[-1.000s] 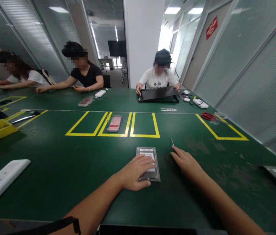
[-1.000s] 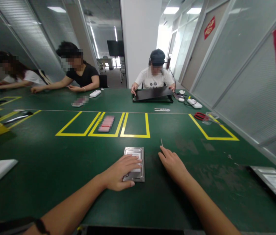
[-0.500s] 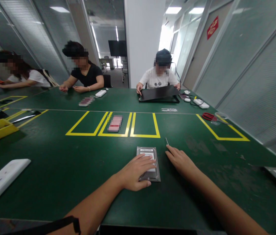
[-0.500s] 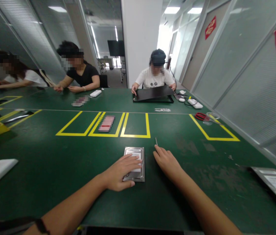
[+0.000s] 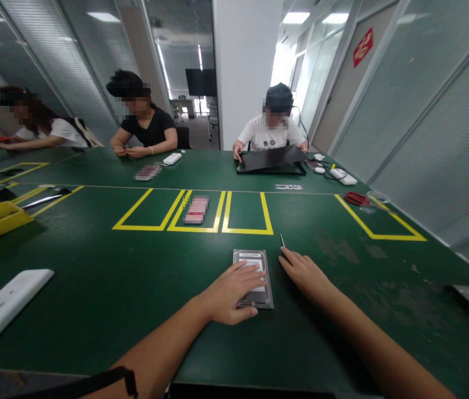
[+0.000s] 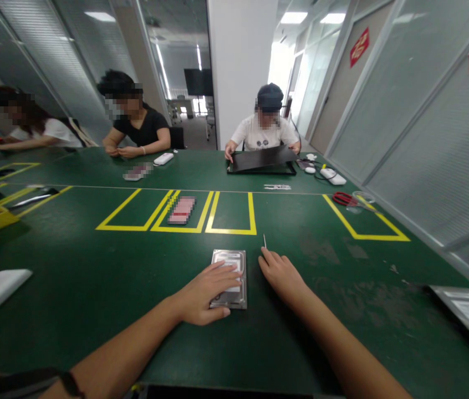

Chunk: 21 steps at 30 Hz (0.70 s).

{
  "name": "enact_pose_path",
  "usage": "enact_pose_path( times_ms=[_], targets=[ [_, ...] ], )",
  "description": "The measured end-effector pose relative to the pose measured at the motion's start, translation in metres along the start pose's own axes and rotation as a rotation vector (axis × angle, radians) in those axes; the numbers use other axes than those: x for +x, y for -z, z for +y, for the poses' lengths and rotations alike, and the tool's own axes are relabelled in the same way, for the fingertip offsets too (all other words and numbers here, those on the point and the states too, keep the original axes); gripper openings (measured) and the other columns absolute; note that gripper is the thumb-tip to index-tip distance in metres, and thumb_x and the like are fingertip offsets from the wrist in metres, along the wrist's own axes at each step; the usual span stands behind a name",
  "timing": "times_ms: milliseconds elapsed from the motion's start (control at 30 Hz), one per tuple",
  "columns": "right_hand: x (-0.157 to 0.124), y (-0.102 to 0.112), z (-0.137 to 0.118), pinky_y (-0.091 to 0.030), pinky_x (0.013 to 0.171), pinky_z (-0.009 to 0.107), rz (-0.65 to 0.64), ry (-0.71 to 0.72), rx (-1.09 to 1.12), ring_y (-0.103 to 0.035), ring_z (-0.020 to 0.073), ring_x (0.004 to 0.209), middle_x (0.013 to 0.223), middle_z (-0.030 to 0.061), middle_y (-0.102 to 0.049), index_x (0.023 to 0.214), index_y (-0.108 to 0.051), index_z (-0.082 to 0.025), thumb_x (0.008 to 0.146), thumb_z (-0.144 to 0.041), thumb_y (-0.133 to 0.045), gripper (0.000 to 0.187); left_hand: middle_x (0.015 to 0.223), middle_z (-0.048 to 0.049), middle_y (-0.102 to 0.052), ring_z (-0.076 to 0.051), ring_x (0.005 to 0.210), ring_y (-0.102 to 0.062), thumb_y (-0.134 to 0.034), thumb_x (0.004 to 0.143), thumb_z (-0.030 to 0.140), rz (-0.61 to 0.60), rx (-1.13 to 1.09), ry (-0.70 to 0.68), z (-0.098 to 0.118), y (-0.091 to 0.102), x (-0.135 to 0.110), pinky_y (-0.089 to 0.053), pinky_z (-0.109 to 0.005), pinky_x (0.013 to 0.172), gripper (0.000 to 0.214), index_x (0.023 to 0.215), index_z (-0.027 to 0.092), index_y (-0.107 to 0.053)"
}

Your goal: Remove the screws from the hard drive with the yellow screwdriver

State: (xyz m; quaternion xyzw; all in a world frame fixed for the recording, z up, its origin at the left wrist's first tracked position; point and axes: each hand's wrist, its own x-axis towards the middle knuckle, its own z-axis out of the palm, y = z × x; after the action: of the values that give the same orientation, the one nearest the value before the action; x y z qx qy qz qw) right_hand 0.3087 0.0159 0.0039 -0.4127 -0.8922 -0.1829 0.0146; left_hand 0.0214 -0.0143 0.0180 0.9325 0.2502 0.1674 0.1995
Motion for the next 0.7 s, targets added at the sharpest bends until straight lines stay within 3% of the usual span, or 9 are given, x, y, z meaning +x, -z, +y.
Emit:
enact_pose_path(
  times_ms=[267,433,600,700],
  targets=[
    [-0.004,0.003,0.003,-0.057,0.086,0.044,-0.005,-0.022,0.059,-0.06,0.0321,0.12,0.143,0.0222,-0.05,0.136,-0.058,-0.013,0.086,0.001,-0.044,0.054,0.154,-0.0093,-0.045,-0.032,0.146,-0.036,-0.064,0.083,0.045,0.01,-0.011,-0.001,0.0,0.0,0.0,-0.018,-0.054,0.122,0.067,0.144,0.024,-0.047],
    [-0.018,-0.002,0.019,-0.056,0.09,0.044,0.017,-0.112,0.111,-0.059,0.0299,0.121,0.145,0.0211,-0.049,0.141,-0.054,-0.016,0.083,0.003,-0.04,0.063,0.154,-0.0097,-0.045,-0.032,0.146,-0.036,-0.065,0.083,0.046,0.011,-0.01,-0.008,-0.001,-0.001,-0.001,-0.017,-0.054,0.123,0.067,0.144,0.022,-0.047],
    [-0.05,0.003,0.065,-0.054,0.09,0.041,0.037,-0.351,0.091,-0.065,0.0299,0.108,0.134,0.0201,-0.059,0.128,-0.064,-0.015,0.089,-0.009,-0.045,0.044,0.154,-0.0091,-0.046,-0.032,0.146,-0.036,-0.065,0.083,0.045,0.012,-0.013,-0.011,-0.003,-0.003,-0.001,-0.018,-0.054,0.123,0.066,0.143,0.023,-0.048],
    [-0.082,0.004,0.116,-0.052,0.074,0.047,0.056,-0.538,0.055,-0.068,0.0341,0.089,0.11,0.0293,-0.066,0.11,-0.071,-0.011,0.09,-0.019,-0.049,0.03,0.154,-0.0095,-0.046,-0.032,0.145,-0.037,-0.066,0.083,0.045,0.016,-0.012,-0.011,-0.003,-0.002,-0.001,-0.018,-0.054,0.123,0.066,0.143,0.022,-0.048]
  ],
)
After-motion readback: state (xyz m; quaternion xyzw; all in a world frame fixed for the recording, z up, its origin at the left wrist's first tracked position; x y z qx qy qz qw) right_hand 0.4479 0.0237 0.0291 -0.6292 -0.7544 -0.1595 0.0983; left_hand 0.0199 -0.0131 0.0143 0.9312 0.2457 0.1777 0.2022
